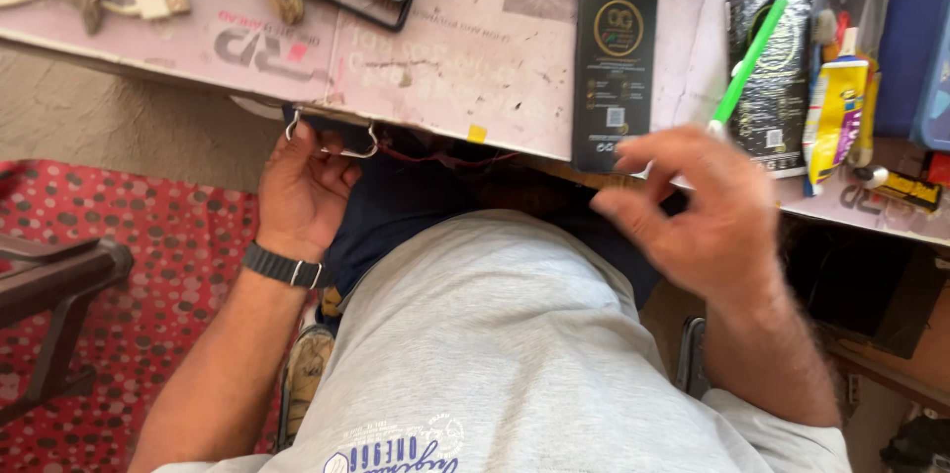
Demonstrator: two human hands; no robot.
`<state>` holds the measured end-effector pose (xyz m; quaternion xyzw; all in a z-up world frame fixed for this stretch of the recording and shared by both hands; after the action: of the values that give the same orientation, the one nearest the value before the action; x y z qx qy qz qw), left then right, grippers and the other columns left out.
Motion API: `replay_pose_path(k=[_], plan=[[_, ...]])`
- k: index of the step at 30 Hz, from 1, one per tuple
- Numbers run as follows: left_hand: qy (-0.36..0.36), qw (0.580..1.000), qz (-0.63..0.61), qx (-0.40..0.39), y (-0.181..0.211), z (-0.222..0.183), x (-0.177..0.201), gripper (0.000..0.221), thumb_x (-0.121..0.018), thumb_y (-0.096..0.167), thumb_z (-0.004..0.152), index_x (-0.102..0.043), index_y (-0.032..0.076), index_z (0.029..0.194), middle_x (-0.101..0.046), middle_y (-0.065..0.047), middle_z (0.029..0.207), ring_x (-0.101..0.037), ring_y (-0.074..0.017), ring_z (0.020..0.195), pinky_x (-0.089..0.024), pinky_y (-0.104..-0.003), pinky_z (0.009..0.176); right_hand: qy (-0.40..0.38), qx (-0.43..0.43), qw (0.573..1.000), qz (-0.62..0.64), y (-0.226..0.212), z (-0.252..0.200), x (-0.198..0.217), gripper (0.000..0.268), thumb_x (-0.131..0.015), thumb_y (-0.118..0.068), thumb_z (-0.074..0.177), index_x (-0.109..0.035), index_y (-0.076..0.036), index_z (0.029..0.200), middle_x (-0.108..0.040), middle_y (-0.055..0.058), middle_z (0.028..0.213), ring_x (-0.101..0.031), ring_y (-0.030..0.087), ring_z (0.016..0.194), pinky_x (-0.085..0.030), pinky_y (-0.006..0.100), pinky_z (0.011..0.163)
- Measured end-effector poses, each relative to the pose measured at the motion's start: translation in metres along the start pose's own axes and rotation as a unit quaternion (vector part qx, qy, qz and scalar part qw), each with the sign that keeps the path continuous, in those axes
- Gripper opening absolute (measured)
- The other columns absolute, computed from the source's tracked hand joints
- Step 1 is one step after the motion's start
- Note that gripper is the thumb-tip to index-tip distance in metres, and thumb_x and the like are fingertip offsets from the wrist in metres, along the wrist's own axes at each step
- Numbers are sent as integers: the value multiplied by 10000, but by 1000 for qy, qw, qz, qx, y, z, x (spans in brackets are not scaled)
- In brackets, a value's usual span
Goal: The person applies adhesive to the frame of a disassembled smartphone and then reassembles it with a new back cover. They then test a different feature phone by pressing buttons and placing it in a protective case.
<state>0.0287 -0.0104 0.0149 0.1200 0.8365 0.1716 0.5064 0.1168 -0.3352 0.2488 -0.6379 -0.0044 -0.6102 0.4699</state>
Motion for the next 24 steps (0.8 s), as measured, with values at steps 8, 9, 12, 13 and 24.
replay_pose_path(k=[8,9,12,13,24], plan=[[68,992,93,43,3,-43,10,218,-783,333,900,-663,159,957,-655,-20,856,-423,-78,551,-460,-343,646,-237,61,969,37,-33,-13,-58,293,-766,-186,885,-697,-26,1121,-719,123,1119,-691,313,1024,-573,409,850],[68,991,101,55,2,-53,13,228,-797,332,877,-663,160,947,-659,-22,851,-423,-78,542,-461,-343,639,-239,56,969,33,-30,-15,-60,277,-754,-176,888,-695,-31,1117,-717,118,1140,-687,310,1050,-573,414,869],[65,989,97,90,2,-74,26,253,-837,316,857,-654,148,909,-677,-28,880,-432,-76,556,-464,-339,650,-239,59,968,42,-22,-25,-65,243,-739,-149,886,-694,-36,1097,-725,119,1143,-695,295,1061,-575,420,877],[62,989,90,102,3,-79,31,264,-851,308,859,-649,142,895,-685,-30,897,-437,-75,567,-464,-337,660,-238,62,968,47,-19,-29,-67,234,-737,-141,884,-696,-37,1089,-730,122,1134,-700,289,1053,-576,420,872],[23,986,126,109,2,-77,52,374,-870,399,790,-688,131,976,-689,-52,850,-446,-85,546,-467,-310,647,-217,46,974,44,11,-24,-70,247,-762,-175,882,-703,-59,1092,-711,147,1122,-684,298,1015,-567,399,845]])
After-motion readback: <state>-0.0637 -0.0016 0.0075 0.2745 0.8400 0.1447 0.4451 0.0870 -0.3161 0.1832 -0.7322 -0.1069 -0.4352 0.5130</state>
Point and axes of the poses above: each hand's wrist, its own z-axis towards the middle knuckle, its own x-axis out of the back of the hand, y = z × x, the point moved 2 cm from there along z, towards the middle knuckle
